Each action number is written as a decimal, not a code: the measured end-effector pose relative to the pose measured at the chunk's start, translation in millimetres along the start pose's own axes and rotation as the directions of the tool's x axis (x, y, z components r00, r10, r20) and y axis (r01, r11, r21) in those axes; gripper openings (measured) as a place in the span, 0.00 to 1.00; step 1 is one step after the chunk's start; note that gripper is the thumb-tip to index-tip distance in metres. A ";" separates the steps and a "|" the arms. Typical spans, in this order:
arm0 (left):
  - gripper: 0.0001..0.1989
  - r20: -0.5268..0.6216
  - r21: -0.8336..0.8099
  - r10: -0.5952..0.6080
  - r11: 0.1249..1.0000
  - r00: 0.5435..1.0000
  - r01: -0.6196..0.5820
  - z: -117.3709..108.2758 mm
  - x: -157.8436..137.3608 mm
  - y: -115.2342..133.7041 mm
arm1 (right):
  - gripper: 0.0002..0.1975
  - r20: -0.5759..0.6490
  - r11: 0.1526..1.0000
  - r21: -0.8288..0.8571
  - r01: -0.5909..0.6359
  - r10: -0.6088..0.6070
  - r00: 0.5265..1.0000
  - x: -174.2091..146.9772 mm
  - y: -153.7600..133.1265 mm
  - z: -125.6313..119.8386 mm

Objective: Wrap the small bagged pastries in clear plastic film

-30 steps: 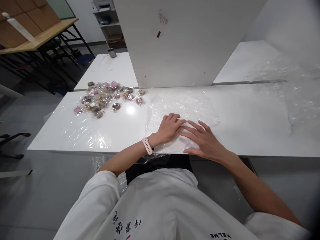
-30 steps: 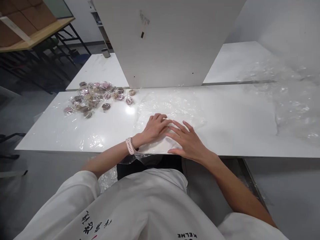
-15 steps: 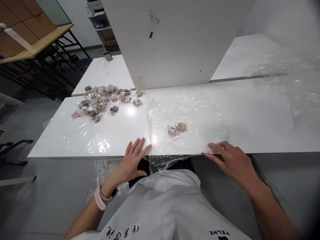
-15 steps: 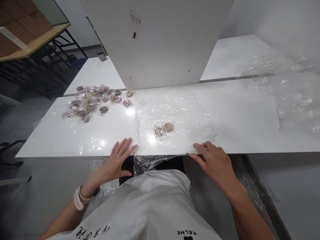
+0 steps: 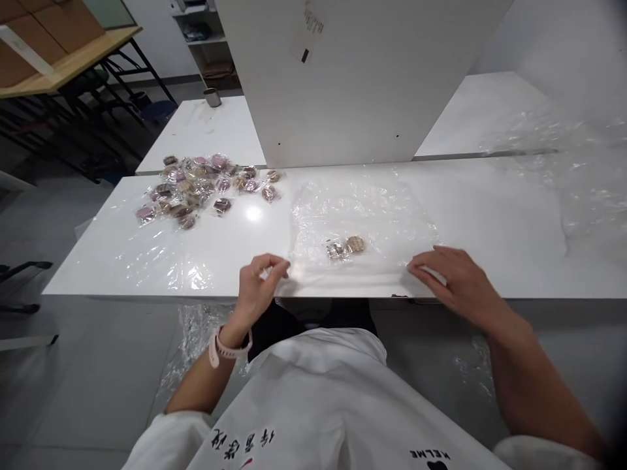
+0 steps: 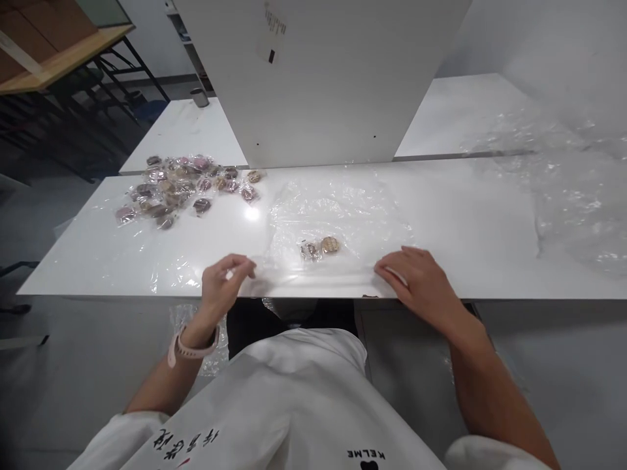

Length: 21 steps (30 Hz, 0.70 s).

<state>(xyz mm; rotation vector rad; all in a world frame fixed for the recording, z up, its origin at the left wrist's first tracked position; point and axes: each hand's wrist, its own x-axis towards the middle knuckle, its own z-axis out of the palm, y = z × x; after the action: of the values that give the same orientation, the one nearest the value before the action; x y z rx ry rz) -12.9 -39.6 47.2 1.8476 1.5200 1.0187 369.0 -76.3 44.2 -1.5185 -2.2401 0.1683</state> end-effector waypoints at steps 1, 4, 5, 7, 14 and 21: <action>0.15 -0.027 0.019 -0.033 0.999 0.999 0.033 -0.9 15.7 -0.6 | 0.15 0.023 1.000 -0.001 0.007 -0.007 1.000 17.6 3.8 -5.7; 0.14 -0.073 0.131 -0.053 0.989 0.996 0.062 6.0 65.6 -13.0 | 0.17 0.135 0.999 -0.034 0.030 -0.025 0.990 81.1 21.0 -8.4; 0.14 -0.061 0.200 -0.068 0.977 0.996 0.078 9.7 81.0 -19.4 | 0.16 0.171 0.997 -0.074 0.026 -0.013 0.985 101.5 28.3 -4.5; 0.13 -0.012 0.374 -0.113 0.921 0.994 0.109 15.1 106.0 -31.5 | 0.14 0.179 0.974 -0.228 0.004 0.038 0.983 133.4 42.1 6.1; 0.18 -0.145 0.524 0.289 0.834 0.946 -0.175 12.6 88.6 -23.8 | 0.13 -0.176 0.924 -0.380 -0.037 -0.032 0.984 112.6 19.0 19.0; 0.27 0.395 0.211 0.369 0.855 0.841 -0.474 65.5 47.9 -19.1 | 0.25 0.034 0.974 0.128 0.186 -0.192 0.981 64.1 -7.1 72.0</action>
<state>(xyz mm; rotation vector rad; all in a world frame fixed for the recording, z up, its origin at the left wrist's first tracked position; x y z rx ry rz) 33.6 15.1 4.9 2.5095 1.1198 0.6077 313.5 -11.0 -0.5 -1.2417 -2.3478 0.2829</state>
